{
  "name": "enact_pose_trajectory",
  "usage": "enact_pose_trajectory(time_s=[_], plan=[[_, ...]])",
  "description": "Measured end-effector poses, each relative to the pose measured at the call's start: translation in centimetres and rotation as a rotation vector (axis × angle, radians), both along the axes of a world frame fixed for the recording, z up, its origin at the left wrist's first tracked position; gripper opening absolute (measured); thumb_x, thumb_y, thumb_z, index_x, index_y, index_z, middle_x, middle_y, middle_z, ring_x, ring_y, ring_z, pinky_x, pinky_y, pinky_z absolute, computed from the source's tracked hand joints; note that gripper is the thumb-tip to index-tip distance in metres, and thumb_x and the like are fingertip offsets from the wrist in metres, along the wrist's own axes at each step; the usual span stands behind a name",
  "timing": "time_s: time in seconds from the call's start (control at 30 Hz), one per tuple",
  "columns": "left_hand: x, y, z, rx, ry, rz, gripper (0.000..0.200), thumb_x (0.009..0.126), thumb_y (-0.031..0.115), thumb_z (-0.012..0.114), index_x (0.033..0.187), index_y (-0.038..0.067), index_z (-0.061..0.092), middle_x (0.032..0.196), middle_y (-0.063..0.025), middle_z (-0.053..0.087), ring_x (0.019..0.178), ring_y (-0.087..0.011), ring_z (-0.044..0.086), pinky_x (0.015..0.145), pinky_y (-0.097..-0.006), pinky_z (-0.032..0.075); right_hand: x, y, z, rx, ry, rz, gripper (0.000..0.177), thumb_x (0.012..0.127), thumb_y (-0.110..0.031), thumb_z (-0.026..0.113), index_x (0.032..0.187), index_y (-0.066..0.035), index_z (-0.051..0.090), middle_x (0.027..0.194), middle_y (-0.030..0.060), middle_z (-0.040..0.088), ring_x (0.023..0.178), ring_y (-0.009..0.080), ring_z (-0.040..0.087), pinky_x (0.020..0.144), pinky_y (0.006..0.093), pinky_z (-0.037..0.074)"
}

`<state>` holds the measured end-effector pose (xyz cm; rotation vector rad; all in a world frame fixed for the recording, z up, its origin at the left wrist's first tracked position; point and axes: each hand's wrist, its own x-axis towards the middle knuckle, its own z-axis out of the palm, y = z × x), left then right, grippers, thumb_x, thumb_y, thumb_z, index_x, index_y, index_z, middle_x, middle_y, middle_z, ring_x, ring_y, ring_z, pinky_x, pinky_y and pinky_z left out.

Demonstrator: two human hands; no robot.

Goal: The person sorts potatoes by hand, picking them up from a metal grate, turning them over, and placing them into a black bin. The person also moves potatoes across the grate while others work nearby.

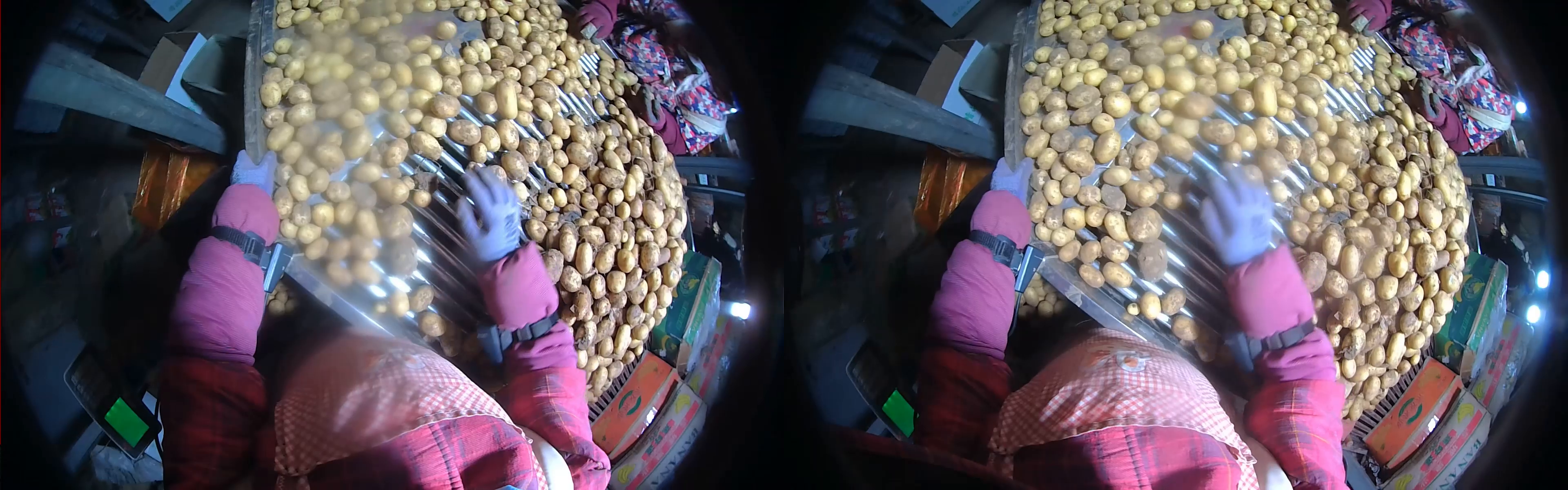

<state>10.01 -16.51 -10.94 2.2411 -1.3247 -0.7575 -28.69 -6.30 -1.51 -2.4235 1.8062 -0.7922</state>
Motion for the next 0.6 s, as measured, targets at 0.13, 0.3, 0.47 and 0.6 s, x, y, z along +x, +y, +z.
enact_pose_trajectory(time_s=[0.13, 0.3, 0.47, 0.6], plan=[[-1.4, 0.4, 2.7, 0.03, 0.098, 0.015, 0.056, 0.078, 0.034, 0.069, 0.117, -0.003, 0.053, 0.109, -0.0215, 0.062, 0.099, -0.0324, 0.061, 0.085, -0.0397, 0.047, 2.8, 2.1, -1.2, 0.076, 0.061, 0.096, 0.056, 0.07, -0.016, 0.064, 0.125, -0.018, 0.054, 0.135, 0.016, 0.045, 0.122, 0.0404, 0.042, 0.099, 0.0512, 0.035], [0.7, -0.7, -1.6, -0.021, 0.01, 0.016, 0.056, 0.077, 0.034, 0.069, 0.116, -0.004, 0.054, 0.11, -0.0215, 0.062, 0.098, -0.033, 0.062, 0.084, -0.0396, 0.048, 3.0, 2.6, -1.5, 0.132, 0.098, -0.04, 0.046, 0.067, -0.009, 0.063, 0.111, -0.019, 0.061, 0.13, 0.0153, 0.049, 0.123, 0.0414, 0.042, 0.1, 0.0517, 0.034], [0.2, -0.7, -1.1, -0.029, 0.03, -0.011, 0.056, 0.077, 0.034, 0.07, 0.115, -0.004, 0.055, 0.107, -0.021, 0.063, 0.096, -0.0325, 0.062, 0.083, -0.0399, 0.048, -1.0, 9.2, -0.8, 0.269, 0.164, -0.283, 0.036, 0.067, -0.008, 0.06, 0.101, -0.013, 0.065, 0.122, 0.0129, 0.056, 0.119, 0.0376, 0.047, 0.098, 0.0466, 0.037], [1.3, -1.7, -2.1, 0.019, 0.002, -0.013, 0.055, 0.078, 0.033, 0.069, 0.117, -0.004, 0.055, 0.107, -0.0203, 0.063, 0.096, -0.0307, 0.063, 0.083, -0.0397, 0.048, -0.4, 13.6, 1.7, 0.28, 0.048, -0.254, 0.04, 0.067, -0.015, 0.062, 0.107, -0.013, 0.06, 0.114, 0.0139, 0.056, 0.11, 0.0383, 0.049, 0.088, 0.0455, 0.042]])
